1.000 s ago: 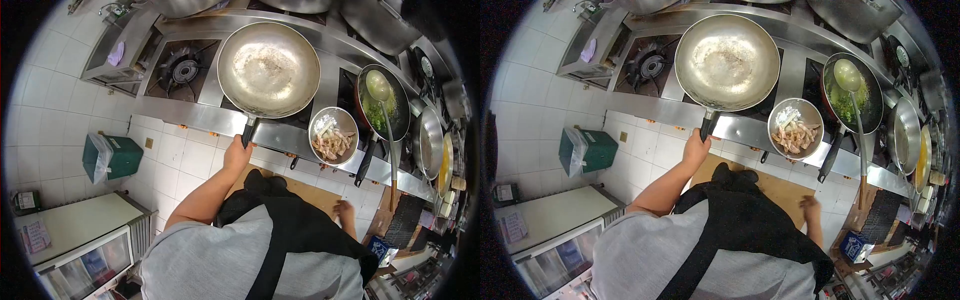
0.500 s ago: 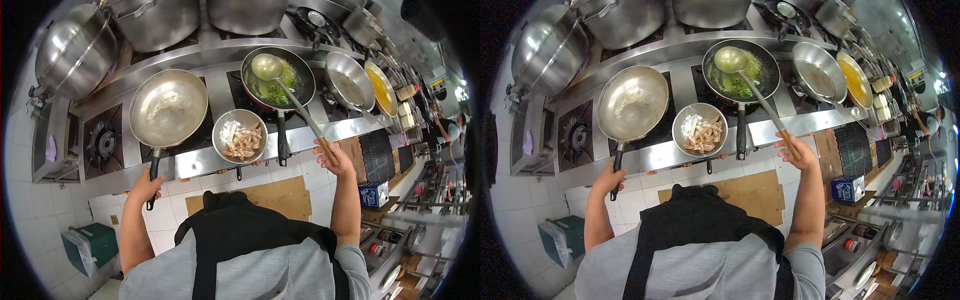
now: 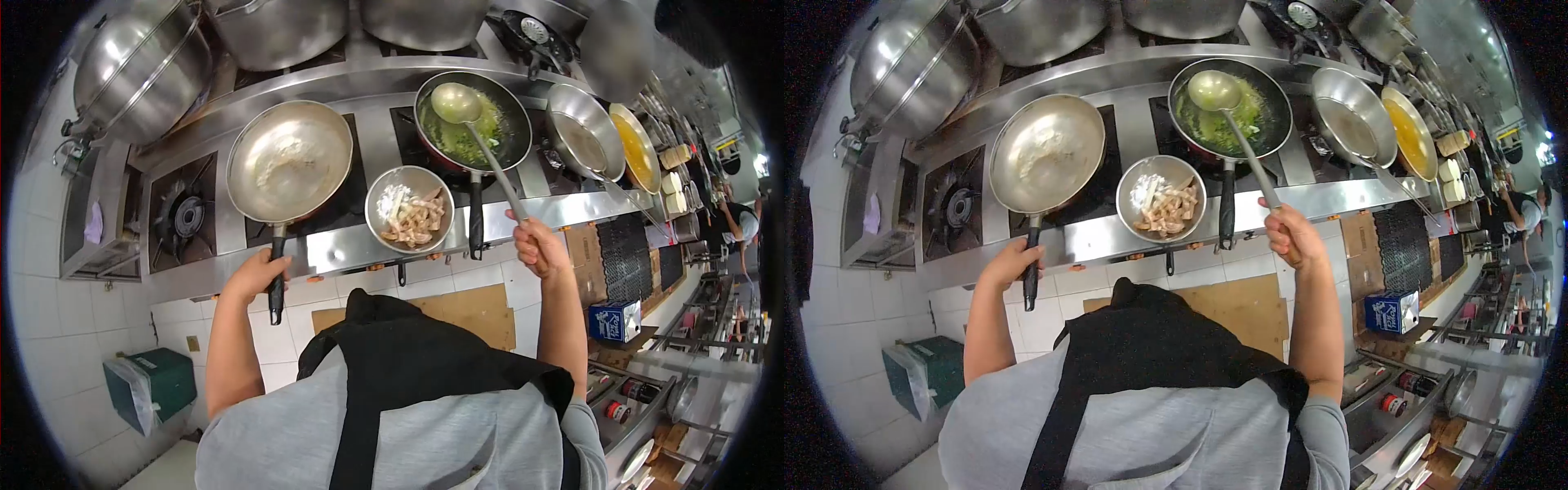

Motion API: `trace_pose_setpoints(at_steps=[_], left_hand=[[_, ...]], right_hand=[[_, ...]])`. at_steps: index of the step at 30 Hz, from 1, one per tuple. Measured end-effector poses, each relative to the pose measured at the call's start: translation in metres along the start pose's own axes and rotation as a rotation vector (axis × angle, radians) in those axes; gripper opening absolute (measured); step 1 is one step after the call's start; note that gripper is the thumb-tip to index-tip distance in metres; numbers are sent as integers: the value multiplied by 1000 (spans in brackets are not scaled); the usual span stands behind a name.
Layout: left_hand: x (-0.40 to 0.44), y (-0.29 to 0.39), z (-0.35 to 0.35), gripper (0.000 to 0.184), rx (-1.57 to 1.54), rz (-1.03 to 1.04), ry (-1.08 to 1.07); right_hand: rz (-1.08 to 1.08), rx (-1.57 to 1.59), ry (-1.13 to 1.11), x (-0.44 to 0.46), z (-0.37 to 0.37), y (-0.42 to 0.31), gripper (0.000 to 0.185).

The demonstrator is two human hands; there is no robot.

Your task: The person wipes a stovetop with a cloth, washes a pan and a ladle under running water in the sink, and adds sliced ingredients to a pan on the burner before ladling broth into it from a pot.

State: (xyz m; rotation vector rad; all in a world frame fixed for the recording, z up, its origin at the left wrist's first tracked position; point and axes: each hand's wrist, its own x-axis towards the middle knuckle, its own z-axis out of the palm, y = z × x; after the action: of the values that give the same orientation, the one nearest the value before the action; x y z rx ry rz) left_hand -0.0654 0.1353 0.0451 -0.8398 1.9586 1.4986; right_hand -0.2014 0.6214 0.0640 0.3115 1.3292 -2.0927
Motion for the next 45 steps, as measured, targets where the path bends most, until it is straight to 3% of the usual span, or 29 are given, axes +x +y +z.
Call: trace_pose_setpoints(at_steps=[1,3,4,6,7,9,10,11,12,14,16,18,22,23,26,28,30,32,36,38,40,41,42,45], left_hand=[[-4,-2,6,38,1,-3,3],[-9,0,30,38,892,454,957],[-15,12,44,38,882,453,957],[-33,43,66,38,450,784,687],[-40,52,75,38,443,776,697],[-50,61,91,39,857,810,908],[-46,60,96,39,862,803,906],[-36,58,100,38,509,699,495],[-27,56,107,39,151,570,97],[-18,65,147,54,-87,303,-441],[2,64,208,63,45,439,-403],[2,81,257,59,-195,420,-404],[54,98,331,44,-727,127,-466],[56,107,338,43,-855,140,-543],[73,152,358,41,-1127,-88,-498],[78,172,362,45,-1042,-4,-665],[61,199,369,42,-1032,-23,-640],[73,207,387,35,-962,191,-604],[63,223,353,24,-1003,118,-707],[65,213,313,28,-876,150,-1001],[-3,188,261,32,-795,206,-999],[-6,173,234,30,-790,183,-1215],[-19,155,205,27,-804,183,-1287],[-104,91,101,25,-805,138,-1281]], right_hand=[[-7,-69,22,-3,6,2,35],[-57,-149,46,-7,13,12,36],[-89,-162,42,-7,13,22,36],[-153,-255,81,-13,20,36,37],[-224,-409,161,-15,24,43,37],[-286,-557,238,-12,18,57,37],[-555,-715,251,-2,8,65,37],[-832,-867,258,2,-1,72,36],[-831,-866,249,-9,10,68,36],[-428,-154,38,-47,49,43,37],[-435,-1,-40,-67,51,36,38],[-455,17,-68,-81,47,35,38],[-458,-7,-69,-118,36,45,38],[-450,-20,-55,-129,34,46,39],[-466,-42,-15,-156,28,48,42],[-464,-14,-49,-165,26,53,43],[-502,-20,-39,-175,30,57,44],[-514,-38,-14,-184,37,62,44],[-596,-219,59,-197,47,67,45],[-604,-229,110,-206,65,66,47],[-650,-301,89,-213,95,69,48],[-652,-299,84,-221,124,71,49],[-664,-279,127,-215,135,80,49],[-680,-212,-128,-211,179,104,50]])
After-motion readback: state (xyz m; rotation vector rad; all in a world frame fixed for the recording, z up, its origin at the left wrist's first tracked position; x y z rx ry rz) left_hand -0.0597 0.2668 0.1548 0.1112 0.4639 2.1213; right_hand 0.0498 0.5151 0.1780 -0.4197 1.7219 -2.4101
